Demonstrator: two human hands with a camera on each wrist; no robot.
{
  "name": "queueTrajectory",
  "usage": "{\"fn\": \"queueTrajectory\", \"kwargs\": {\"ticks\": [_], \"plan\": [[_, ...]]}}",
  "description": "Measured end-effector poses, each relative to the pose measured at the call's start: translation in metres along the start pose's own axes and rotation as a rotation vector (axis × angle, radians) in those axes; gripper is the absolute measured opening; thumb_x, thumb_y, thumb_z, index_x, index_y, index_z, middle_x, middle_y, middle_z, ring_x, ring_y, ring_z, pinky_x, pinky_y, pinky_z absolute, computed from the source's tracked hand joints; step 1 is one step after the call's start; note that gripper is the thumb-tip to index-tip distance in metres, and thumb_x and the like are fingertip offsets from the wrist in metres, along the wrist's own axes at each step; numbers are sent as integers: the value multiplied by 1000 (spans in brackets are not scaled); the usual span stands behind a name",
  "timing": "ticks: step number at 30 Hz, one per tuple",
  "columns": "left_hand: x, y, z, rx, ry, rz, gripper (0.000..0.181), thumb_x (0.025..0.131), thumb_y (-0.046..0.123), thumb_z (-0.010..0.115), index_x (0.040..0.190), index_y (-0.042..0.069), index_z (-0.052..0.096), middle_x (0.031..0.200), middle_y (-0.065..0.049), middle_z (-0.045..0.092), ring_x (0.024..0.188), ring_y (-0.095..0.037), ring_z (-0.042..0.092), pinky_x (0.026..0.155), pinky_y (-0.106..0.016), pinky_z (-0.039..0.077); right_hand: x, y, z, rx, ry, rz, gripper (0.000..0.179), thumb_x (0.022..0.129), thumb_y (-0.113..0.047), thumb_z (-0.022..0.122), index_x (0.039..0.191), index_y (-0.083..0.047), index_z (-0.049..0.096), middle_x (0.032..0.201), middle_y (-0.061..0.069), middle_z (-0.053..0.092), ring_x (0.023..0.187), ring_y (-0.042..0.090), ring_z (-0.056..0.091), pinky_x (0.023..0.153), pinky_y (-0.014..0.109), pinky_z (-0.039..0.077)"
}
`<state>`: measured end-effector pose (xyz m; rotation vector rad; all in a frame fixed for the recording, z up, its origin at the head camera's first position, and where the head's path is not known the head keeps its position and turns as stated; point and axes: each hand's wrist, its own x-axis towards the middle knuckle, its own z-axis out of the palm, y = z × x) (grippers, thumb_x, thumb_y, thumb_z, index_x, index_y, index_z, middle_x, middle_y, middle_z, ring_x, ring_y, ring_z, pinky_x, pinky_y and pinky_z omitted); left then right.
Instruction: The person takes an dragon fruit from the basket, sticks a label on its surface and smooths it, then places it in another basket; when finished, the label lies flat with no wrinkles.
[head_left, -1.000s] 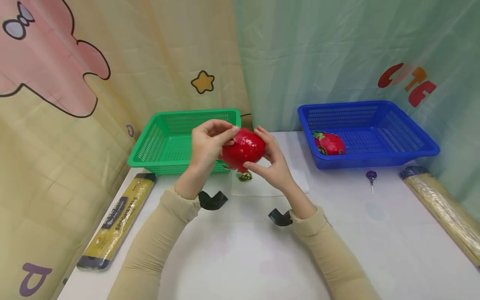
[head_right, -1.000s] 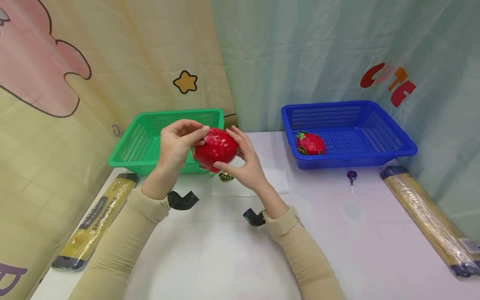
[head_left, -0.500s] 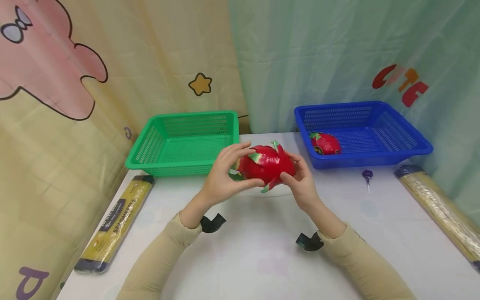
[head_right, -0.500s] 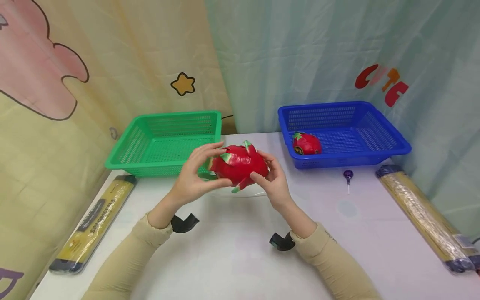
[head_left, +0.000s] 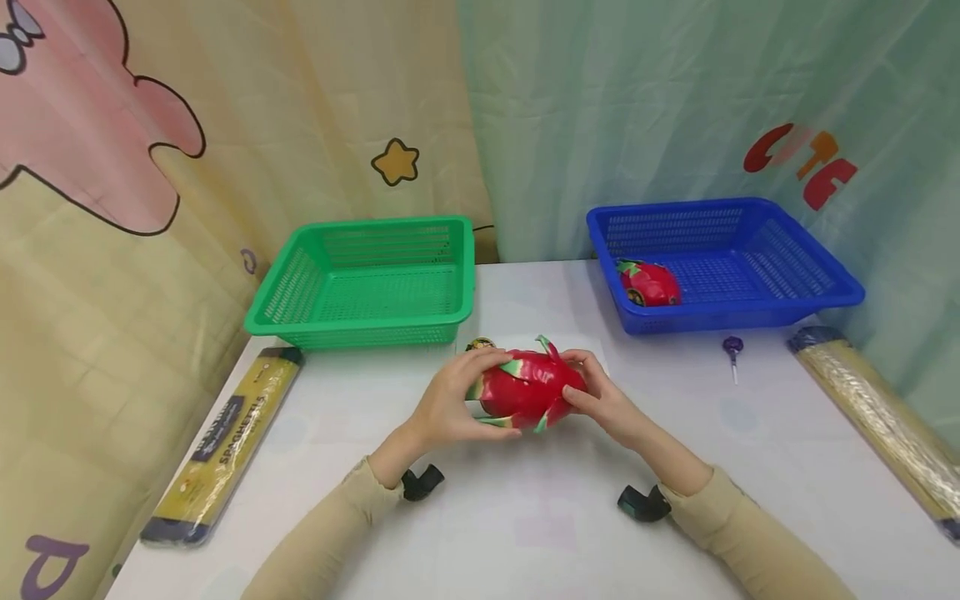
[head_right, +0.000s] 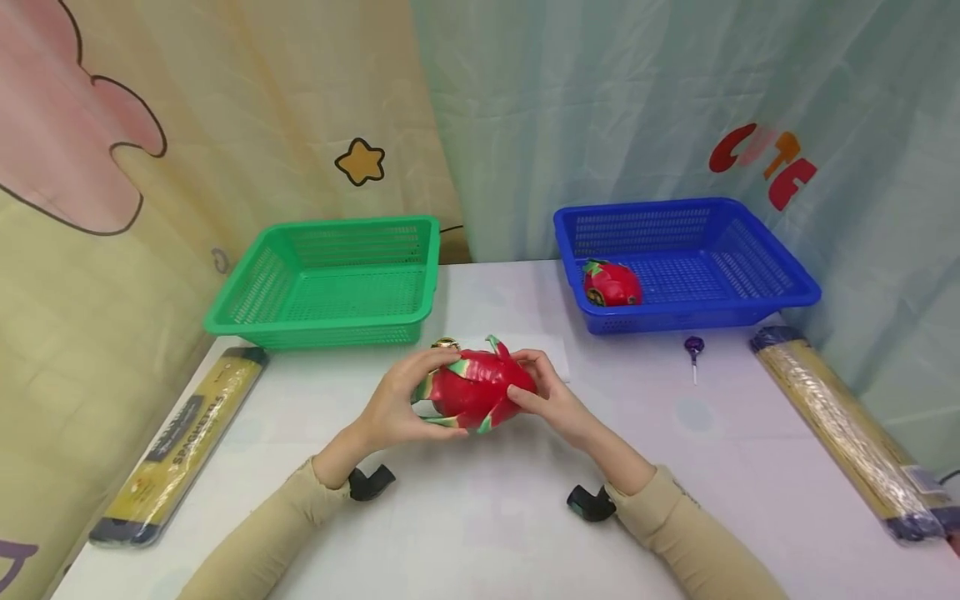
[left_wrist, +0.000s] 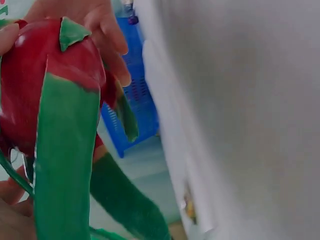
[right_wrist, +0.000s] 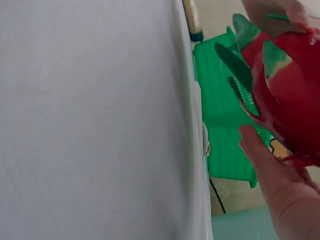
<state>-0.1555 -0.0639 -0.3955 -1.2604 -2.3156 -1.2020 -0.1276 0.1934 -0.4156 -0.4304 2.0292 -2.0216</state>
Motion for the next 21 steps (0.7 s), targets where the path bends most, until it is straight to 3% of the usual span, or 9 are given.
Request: {"fn": "queueTrajectory", "kwargs": {"ticks": [5, 9, 13, 18, 21], "plan": [[-14, -3, 12, -18, 2, -110, 80, 63, 36, 86, 131, 17, 48, 136, -2, 46, 123, -18, 41, 87, -41, 49, 4, 5, -7, -117, 6, 15, 56, 87, -14, 66, 134, -8, 36, 138, 23, 40, 124, 41, 41, 85, 34, 51], [-21, -2, 18, -8, -3, -147, 77, 63, 32, 87, 127, 16, 49, 137, -4, 43, 125, -19, 38, 90, -46, 46, 6, 7, -11, -132, -27, 15, 59, 82, -12, 72, 133, -9, 41, 139, 18, 39, 115, 38, 52, 86, 34, 50], [-26, -1, 19, 53, -35, -147, 81, 61, 31, 88, 130, 16, 47, 134, -4, 42, 123, -20, 38, 91, -45, 46, 7, 13, -13, -138, -79, 37, 63, 79, -11, 75, 133, -9, 43, 137, 17, 39, 101, 33, 62, 84, 36, 51], [-28, -5, 17, 131, -120, -100, 96, 60, 40, 88, 140, 17, 40, 132, -3, 40, 119, -18, 36, 91, -40, 44, 7, 21, -16, -178, -136, 47, 65, 79, -12, 76, 133, -6, 41, 137, 22, 41, 101, 32, 63, 83, 36, 51], [-26, -8, 14, 136, -156, -108, 96, 60, 44, 87, 141, 21, 40, 135, -2, 38, 123, -17, 32, 95, -43, 39, 6, 23, -16, -199, -143, 40, 65, 79, -12, 76, 134, -7, 41, 136, 22, 41, 103, 32, 62, 82, 35, 52]]}}
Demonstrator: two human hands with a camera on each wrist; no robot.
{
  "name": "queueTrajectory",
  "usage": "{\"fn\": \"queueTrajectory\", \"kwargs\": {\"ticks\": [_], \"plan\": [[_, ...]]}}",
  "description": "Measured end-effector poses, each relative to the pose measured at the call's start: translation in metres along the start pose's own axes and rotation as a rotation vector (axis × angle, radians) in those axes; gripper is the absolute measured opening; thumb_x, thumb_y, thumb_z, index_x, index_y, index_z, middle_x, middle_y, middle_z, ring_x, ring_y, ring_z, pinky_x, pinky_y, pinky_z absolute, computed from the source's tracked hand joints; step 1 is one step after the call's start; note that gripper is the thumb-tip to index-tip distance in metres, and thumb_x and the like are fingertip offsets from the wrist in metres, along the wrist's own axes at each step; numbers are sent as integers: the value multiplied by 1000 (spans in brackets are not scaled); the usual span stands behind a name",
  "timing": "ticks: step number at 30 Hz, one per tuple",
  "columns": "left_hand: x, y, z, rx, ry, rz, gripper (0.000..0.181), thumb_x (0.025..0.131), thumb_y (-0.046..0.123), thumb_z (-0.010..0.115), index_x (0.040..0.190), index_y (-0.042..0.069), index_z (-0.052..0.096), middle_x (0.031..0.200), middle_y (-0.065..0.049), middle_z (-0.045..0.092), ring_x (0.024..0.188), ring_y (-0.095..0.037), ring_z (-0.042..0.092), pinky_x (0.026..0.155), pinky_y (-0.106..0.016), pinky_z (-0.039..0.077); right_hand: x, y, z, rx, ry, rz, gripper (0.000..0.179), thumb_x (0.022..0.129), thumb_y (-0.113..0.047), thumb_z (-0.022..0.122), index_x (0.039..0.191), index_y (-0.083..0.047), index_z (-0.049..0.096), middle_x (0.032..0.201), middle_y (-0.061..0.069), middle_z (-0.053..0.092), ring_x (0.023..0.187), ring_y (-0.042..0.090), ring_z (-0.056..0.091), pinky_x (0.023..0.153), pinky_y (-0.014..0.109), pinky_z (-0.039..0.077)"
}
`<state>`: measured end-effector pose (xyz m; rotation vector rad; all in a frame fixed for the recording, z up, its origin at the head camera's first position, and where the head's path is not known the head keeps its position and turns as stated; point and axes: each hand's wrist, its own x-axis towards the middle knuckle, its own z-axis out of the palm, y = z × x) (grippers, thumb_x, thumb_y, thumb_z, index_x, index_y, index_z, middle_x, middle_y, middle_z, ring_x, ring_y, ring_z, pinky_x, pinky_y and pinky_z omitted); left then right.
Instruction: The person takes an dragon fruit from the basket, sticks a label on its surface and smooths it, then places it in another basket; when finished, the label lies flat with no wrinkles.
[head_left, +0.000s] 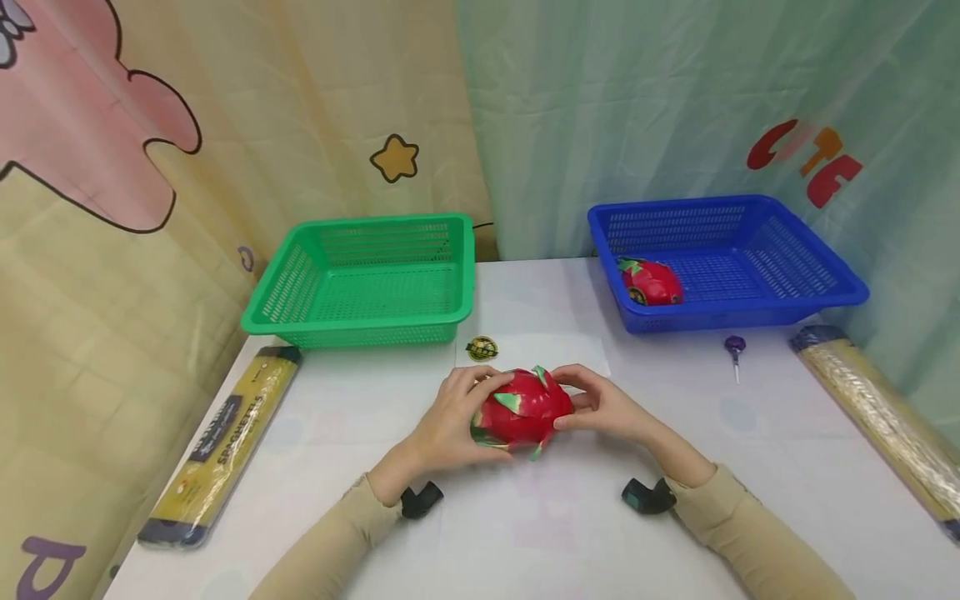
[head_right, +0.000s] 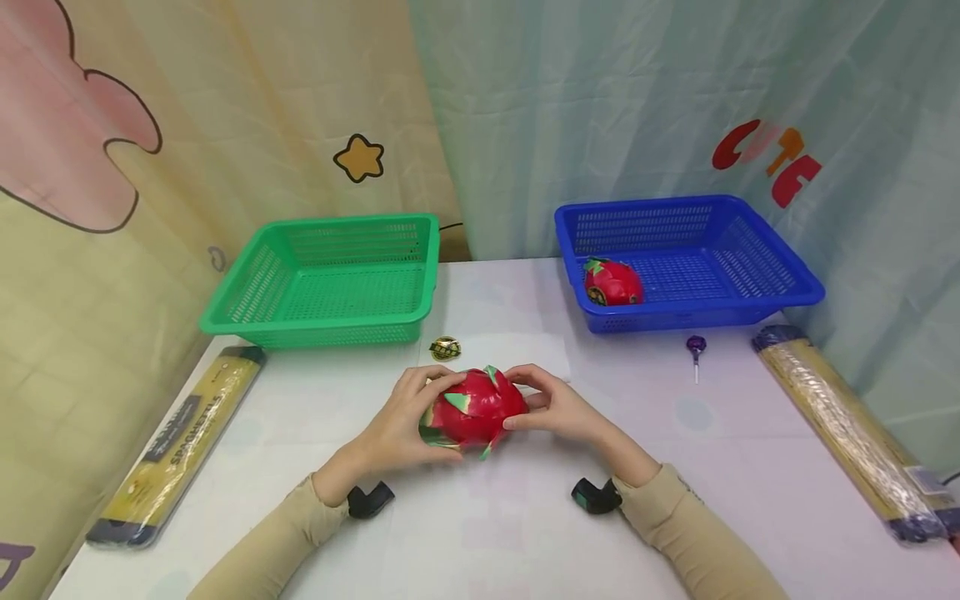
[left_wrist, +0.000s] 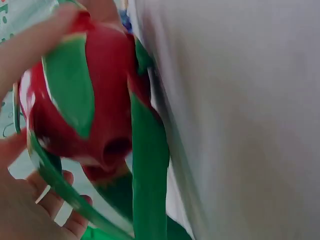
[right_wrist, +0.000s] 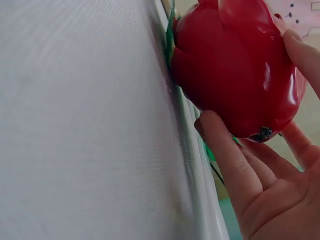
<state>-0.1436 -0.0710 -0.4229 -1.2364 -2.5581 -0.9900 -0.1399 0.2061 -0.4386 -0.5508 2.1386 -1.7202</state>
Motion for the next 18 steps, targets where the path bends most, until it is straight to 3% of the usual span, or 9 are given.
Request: {"fn": "queueTrajectory", "kwargs": {"ticks": [7, 12, 18], "plan": [[0, -2, -7, -46, -98, -99, 88, 65, 49, 81, 139, 27, 40, 138, 3, 42, 124, -13, 39, 96, -43, 41, -1, -2, 0, -60, -2, -16, 64, 83, -15, 72, 138, -9, 40, 134, 19, 46, 104, 29, 61, 82, 32, 52], [0, -2, -14, -60, -151, -113, 87, 66, 52, 80, 139, 28, 39, 135, 6, 42, 121, -10, 40, 90, -36, 46, -2, -4, 3, -98, -17, -21, 65, 85, -17, 70, 140, -8, 38, 137, 17, 44, 107, 30, 60, 84, 30, 51], [-2, -10, -26, -196, -249, -142, 94, 69, 48, 80, 146, 30, 30, 143, 12, 35, 127, -11, 36, 91, -36, 46, -2, -5, 5, -136, -3, -25, 64, 85, -17, 70, 140, -9, 38, 137, 15, 44, 110, 30, 57, 86, 29, 50]]}}
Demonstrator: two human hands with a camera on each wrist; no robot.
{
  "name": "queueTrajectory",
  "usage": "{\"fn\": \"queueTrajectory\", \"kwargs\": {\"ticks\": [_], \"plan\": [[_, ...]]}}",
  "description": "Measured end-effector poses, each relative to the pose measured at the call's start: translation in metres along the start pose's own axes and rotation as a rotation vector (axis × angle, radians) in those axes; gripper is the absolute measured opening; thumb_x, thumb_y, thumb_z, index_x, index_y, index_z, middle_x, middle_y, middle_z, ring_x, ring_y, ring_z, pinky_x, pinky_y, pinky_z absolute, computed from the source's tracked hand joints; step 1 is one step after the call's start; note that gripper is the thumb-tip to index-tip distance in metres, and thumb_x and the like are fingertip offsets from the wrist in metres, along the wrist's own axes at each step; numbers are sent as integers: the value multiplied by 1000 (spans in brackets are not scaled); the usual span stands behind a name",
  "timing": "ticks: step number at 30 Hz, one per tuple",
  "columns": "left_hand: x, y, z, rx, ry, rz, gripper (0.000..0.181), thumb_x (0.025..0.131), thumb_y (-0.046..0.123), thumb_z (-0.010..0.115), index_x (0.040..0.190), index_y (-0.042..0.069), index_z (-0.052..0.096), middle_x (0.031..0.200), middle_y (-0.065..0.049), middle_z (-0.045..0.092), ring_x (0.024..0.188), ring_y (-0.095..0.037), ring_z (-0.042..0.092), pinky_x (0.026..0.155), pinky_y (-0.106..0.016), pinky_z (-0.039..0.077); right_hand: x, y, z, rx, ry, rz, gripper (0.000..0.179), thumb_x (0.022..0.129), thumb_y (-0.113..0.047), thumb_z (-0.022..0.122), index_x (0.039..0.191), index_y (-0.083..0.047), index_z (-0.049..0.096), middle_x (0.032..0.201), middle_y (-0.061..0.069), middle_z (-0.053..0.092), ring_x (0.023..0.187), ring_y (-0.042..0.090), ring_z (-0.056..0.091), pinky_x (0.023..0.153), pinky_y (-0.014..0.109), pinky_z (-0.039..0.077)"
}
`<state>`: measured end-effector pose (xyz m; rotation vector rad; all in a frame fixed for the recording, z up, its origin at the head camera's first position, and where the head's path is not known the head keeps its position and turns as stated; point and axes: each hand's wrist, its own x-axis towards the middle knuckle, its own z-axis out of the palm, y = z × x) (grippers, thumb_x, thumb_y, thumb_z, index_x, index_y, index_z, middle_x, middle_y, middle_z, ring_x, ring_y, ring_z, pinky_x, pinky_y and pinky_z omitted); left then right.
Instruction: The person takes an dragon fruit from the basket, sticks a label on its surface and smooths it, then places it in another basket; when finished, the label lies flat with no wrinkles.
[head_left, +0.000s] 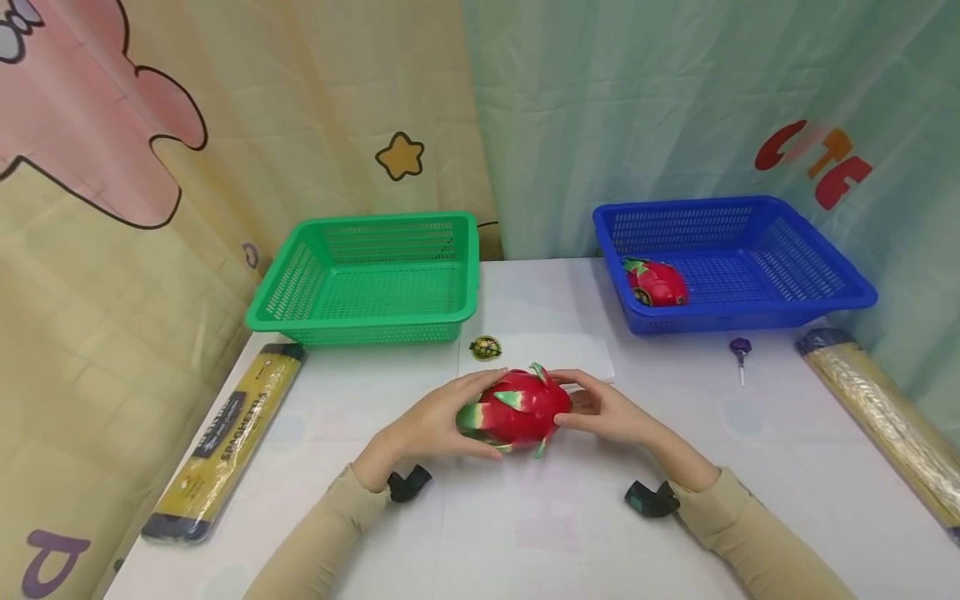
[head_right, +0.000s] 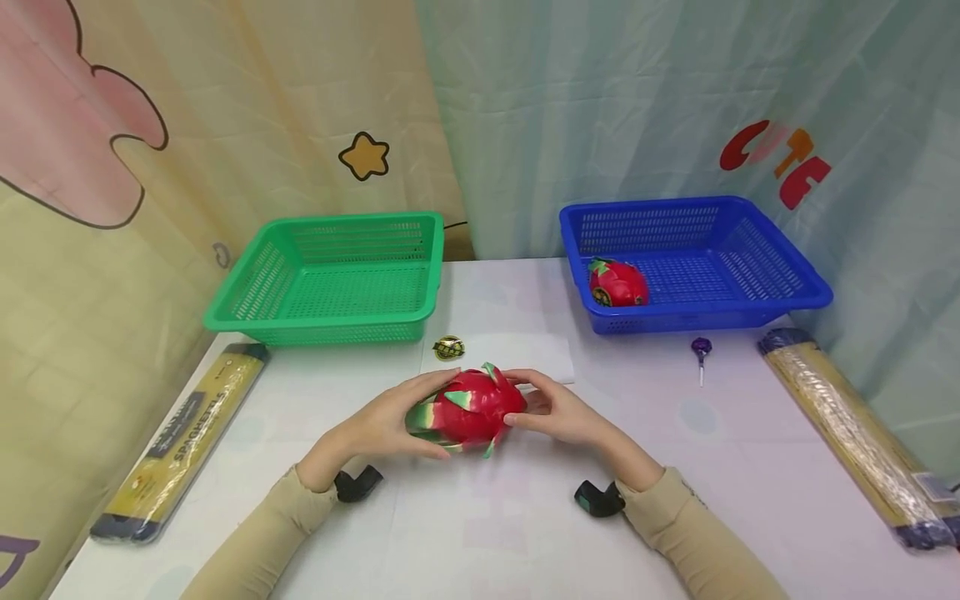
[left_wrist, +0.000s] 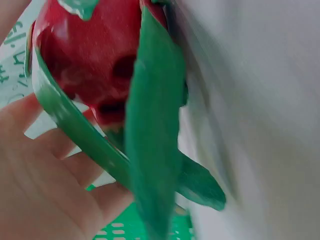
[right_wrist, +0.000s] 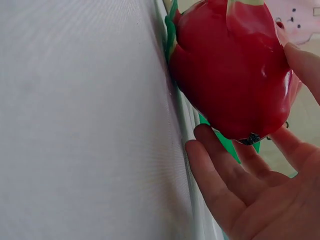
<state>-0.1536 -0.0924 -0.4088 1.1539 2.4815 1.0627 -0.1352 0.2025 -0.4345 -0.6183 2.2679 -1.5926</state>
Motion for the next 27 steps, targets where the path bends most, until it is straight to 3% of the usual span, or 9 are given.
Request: {"fn": "queueTrajectory", "kwargs": {"ticks": [4, 8, 11, 15, 18, 21, 27], "plan": [[0, -8, -5, -130, -5, -41, 88, 72, 45, 79, 145, 23, 36, 139, 11, 41, 124, -11, 41, 92, -35, 46, 0, -1, -2, -26, 7, -8, 66, 84, -19, 71, 141, -11, 38, 139, 13, 43, 114, 32, 53, 88, 32, 49], [0, -12, -14, -288, 25, -36, 70, 80, 26, 76, 139, 9, 43, 138, -6, 46, 121, -21, 48, 97, -42, 42, 0, 0, -6, -43, 1, -17, 71, 82, -19, 73, 142, -11, 35, 141, 14, 40, 116, 34, 51, 88, 34, 49], [2, -23, -18, -414, 63, -15, 54, 86, 13, 68, 134, 1, 46, 132, -19, 49, 117, -30, 51, 99, -46, 39, 1, -1, -11, -36, -12, -32, 69, 83, -17, 72, 141, -8, 35, 139, 15, 41, 116, 34, 51, 89, 34, 49], [6, -45, -19, -520, 134, -50, 41, 92, 11, 60, 128, -5, 49, 124, -22, 55, 113, -31, 54, 97, -40, 42, 4, -5, -20, -6, -20, -54, 57, 88, -14, 66, 137, -2, 40, 134, 19, 46, 114, 33, 54, 89, 34, 49], [8, -53, -21, -551, 155, -117, 37, 95, 11, 56, 127, -6, 50, 124, -20, 55, 112, -30, 54, 94, -36, 45, 13, -8, -28, 58, 9, -50, 47, 93, -14, 59, 133, 4, 43, 128, 25, 49, 109, 32, 58, 88, 38, 49], [9, -61, -22, -551, 123, -173, 36, 96, 9, 53, 128, -6, 50, 128, -21, 53, 115, -31, 53, 95, -36, 44, 32, -10, -34, 127, 56, -15, 43, 97, -18, 53, 130, 8, 44, 124, 29, 51, 104, 29, 62, 86, 40, 50], [13, -74, -14, -451, 93, -234, 36, 96, 13, 53, 127, -7, 52, 125, -21, 55, 113, -31, 54, 92, -37, 46, 79, -7, -41, 171, 97, 78, 45, 97, -21, 53, 130, 8, 45, 124, 29, 52, 105, 31, 61, 89, 40, 48]]}}
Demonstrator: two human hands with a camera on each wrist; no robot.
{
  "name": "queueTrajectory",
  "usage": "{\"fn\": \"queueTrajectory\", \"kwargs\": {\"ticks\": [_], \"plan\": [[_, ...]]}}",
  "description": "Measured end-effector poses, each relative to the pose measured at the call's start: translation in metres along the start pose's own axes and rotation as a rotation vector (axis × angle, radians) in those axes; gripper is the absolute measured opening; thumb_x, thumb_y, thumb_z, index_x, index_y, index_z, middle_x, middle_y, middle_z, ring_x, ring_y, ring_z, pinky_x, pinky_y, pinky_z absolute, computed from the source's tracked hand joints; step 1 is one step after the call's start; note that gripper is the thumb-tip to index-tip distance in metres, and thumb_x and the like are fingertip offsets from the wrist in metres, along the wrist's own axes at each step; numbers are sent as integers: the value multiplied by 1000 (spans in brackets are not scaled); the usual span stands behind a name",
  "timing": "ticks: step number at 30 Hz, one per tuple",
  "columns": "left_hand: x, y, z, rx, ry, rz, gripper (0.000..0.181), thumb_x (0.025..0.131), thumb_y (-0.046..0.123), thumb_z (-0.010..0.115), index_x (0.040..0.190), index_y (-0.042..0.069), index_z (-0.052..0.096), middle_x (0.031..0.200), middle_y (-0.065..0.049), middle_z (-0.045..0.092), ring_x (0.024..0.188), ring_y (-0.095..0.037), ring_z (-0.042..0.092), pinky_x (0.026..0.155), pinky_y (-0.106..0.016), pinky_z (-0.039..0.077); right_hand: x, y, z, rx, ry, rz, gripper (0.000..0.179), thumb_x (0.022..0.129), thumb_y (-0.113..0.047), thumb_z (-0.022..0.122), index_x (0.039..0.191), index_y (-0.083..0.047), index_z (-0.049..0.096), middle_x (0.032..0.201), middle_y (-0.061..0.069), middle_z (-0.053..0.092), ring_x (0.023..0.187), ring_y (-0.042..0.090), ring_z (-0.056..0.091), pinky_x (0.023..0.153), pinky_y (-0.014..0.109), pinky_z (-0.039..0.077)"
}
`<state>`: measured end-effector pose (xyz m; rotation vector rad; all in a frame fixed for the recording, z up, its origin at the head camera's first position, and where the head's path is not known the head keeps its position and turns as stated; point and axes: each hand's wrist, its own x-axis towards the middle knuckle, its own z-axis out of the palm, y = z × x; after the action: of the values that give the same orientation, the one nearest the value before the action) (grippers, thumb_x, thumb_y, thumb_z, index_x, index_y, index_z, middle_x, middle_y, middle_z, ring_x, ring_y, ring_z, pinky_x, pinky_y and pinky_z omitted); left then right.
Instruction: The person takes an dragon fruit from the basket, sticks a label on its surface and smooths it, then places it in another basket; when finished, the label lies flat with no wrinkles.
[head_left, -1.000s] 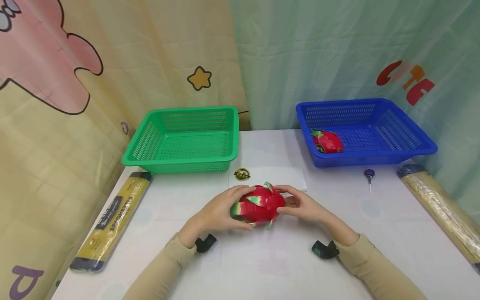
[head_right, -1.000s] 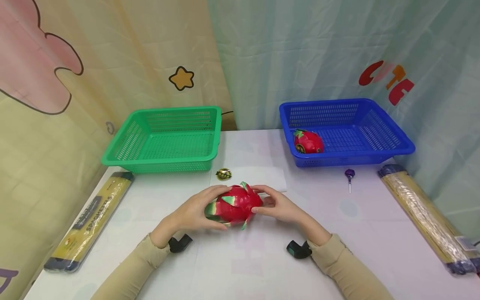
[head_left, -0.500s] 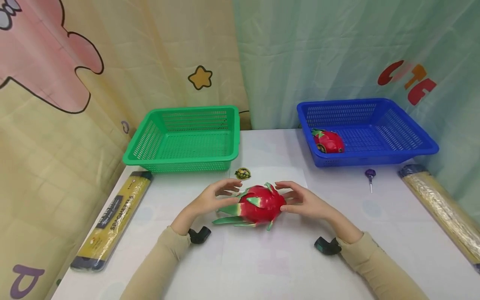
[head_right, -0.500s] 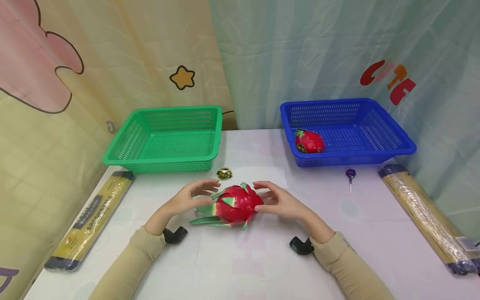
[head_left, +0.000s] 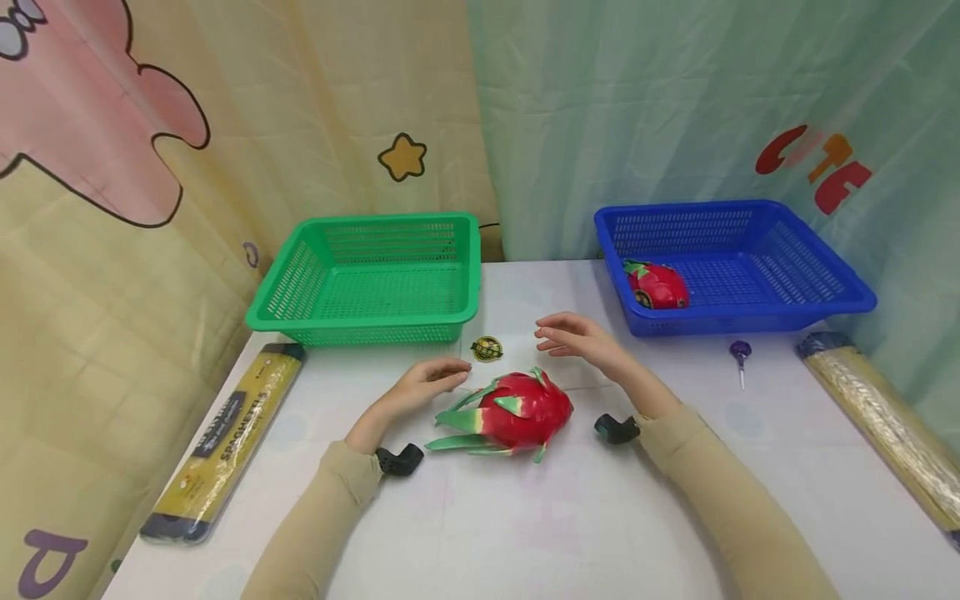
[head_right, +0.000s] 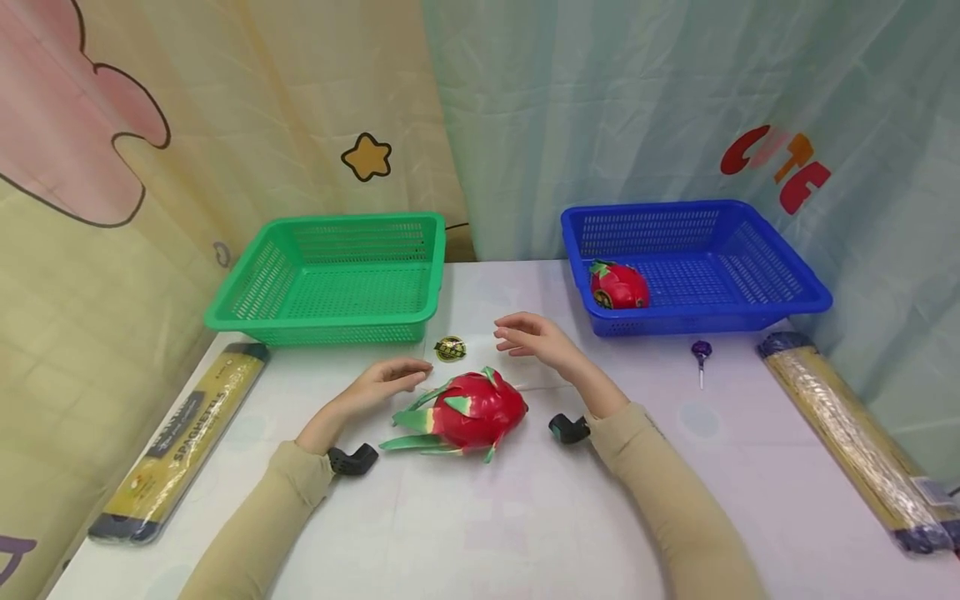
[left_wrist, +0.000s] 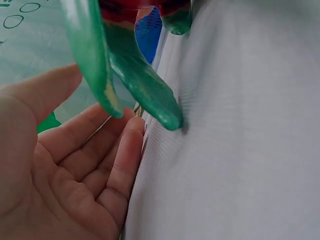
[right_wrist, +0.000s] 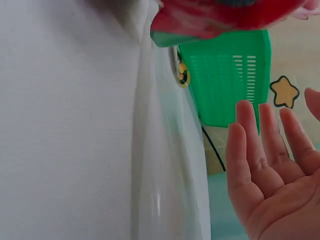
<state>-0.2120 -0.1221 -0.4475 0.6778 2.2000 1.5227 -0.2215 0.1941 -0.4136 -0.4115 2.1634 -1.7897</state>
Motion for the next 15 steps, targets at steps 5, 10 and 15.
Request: {"fn": "queueTrajectory", "kwargs": {"ticks": [5, 10, 15], "plan": [[1, -4, 2, 55, 22, -10, 38, 95, 25, 57, 124, 1, 57, 123, -12, 59, 113, -23, 55, 94, -35, 44, 38, 4, 5, -46, -30, 40, 43, 94, -19, 59, 127, 6, 50, 122, 23, 56, 103, 30, 62, 89, 41, 49], [0, -5, 2, 70, 0, -7, 41, 93, 31, 59, 124, 4, 58, 124, -8, 58, 114, -21, 54, 96, -37, 43, 67, 14, 17, -165, -109, 54, 38, 92, -18, 61, 123, 3, 56, 110, 19, 61, 93, 24, 65, 81, 36, 52], [0, -5, 4, 63, -27, -3, 40, 94, 29, 59, 125, 3, 57, 123, -8, 58, 112, -20, 55, 94, -35, 44, 79, 15, 26, -305, -133, 46, 31, 91, -16, 61, 118, -1, 61, 109, 12, 64, 86, 20, 65, 72, 31, 52]]}}
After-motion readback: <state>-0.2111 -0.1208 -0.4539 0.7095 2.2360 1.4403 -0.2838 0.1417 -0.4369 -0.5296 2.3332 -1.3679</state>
